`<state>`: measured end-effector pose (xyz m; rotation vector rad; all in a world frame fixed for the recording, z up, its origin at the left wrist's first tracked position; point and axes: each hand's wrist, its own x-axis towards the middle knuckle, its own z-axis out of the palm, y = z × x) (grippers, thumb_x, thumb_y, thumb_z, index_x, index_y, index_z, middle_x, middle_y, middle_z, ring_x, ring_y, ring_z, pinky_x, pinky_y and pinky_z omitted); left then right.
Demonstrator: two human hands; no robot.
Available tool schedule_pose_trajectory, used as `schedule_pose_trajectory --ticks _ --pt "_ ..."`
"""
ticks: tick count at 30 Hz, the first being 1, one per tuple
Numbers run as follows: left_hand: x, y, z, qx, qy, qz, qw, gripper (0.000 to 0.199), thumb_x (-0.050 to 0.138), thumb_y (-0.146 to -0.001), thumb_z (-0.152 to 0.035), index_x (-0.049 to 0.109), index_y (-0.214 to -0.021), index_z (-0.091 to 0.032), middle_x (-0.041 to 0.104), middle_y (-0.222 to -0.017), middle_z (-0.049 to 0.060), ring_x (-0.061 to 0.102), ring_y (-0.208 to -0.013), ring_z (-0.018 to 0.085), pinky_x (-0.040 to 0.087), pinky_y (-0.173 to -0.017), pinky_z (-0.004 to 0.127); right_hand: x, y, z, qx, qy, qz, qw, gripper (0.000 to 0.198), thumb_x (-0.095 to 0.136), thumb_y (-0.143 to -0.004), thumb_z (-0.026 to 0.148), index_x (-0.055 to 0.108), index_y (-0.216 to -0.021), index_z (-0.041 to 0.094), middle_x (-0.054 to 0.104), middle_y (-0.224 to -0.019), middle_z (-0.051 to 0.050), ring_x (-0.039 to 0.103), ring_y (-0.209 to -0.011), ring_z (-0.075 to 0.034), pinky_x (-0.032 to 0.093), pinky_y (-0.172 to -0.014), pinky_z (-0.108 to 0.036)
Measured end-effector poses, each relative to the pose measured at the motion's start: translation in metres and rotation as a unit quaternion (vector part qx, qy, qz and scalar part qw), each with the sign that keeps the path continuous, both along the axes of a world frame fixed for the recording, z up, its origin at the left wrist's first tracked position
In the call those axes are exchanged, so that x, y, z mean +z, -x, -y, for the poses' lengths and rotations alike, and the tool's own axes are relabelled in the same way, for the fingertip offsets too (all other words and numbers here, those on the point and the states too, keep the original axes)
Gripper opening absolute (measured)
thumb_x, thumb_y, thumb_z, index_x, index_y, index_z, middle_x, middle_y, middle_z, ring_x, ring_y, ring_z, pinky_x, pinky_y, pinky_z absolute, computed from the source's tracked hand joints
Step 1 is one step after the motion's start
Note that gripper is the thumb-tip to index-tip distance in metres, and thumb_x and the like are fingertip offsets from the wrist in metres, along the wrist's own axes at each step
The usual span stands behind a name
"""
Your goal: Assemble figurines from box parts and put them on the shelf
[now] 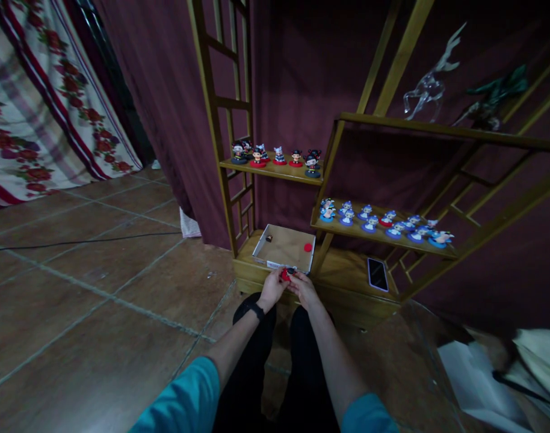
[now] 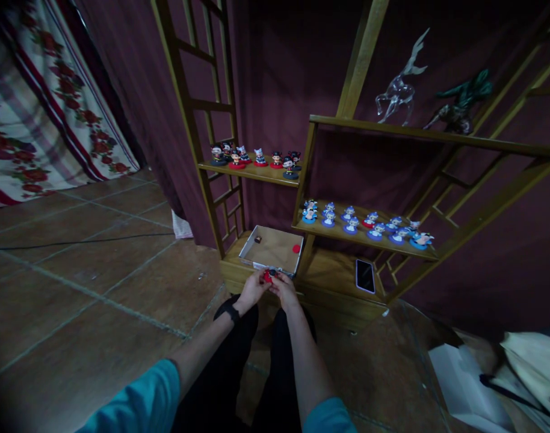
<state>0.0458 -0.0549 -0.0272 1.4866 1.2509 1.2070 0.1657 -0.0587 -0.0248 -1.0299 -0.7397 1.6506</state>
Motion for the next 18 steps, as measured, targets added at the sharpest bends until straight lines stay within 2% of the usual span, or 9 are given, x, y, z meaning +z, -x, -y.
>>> schedule_pose_trajectory --ticks 4,7,9,15,18 --pt "0.009 0.000 0.010 0.022 -0.057 -0.148 0.987 0.044 0.059 -0.065 -0.011 0.053 -0.108 -0.021 0.057 -0.100 0.007 0.054 -0.092 0.020 0.038 -0.083 0.029 -0.001 0.000 0.002 0.000 -0.010 0.000 1.000 0.027 0.068 -0.059 0.030 0.061 -0.084 0.020 0.068 -0.080 0.000 0.062 -0.067 -0.012 0.048 -0.066 -0.026" --pt "0.020 0.002 0.016 0.014 -0.079 -0.247 0.966 0.043 0.055 -0.071 -0.015 0.047 -0.114 -0.022 0.053 -0.109 0.010 0.052 -0.097 0.022 0.038 -0.082 0.029 -0.004 -0.001 0.001 -0.011 -0.001 0.001 1.000 0.028 0.069 -0.058 0.026 0.061 -0.084 0.022 0.067 -0.078 0.002 0.061 -0.065 -0.011 0.048 -0.065 -0.025" --pt "0.027 0.003 0.018 -0.002 -0.093 -0.307 0.947 0.042 0.051 -0.075 -0.016 0.045 -0.116 -0.022 0.053 -0.108 0.011 0.051 -0.098 0.022 0.037 -0.082 0.029 -0.006 -0.001 -0.001 -0.017 0.002 -0.007 1.000 0.030 0.069 -0.057 0.023 0.060 -0.086 0.024 0.066 -0.079 0.003 0.061 -0.067 -0.011 0.049 -0.067 -0.026" --pt "0.034 0.007 0.020 -0.008 -0.140 -0.394 0.908 0.035 0.042 -0.080 -0.014 0.044 -0.115 -0.016 0.054 -0.098 0.013 0.051 -0.094 0.024 0.034 -0.085 0.034 -0.011 0.002 -0.006 -0.019 -0.007 -0.008 1.000 0.036 0.066 -0.054 0.013 0.061 -0.088 0.026 0.066 -0.083 0.003 0.061 -0.073 -0.013 0.050 -0.070 -0.028" --pt "0.032 0.006 0.019 -0.001 -0.148 -0.402 0.904 0.032 0.038 -0.082 -0.014 0.045 -0.113 -0.014 0.053 -0.097 0.015 0.051 -0.094 0.024 0.033 -0.085 0.035 -0.013 0.003 -0.007 -0.029 -0.011 -0.005 1.000 0.037 0.064 -0.054 0.011 0.061 -0.088 0.027 0.065 -0.085 0.004 0.061 -0.073 -0.012 0.050 -0.068 -0.027"
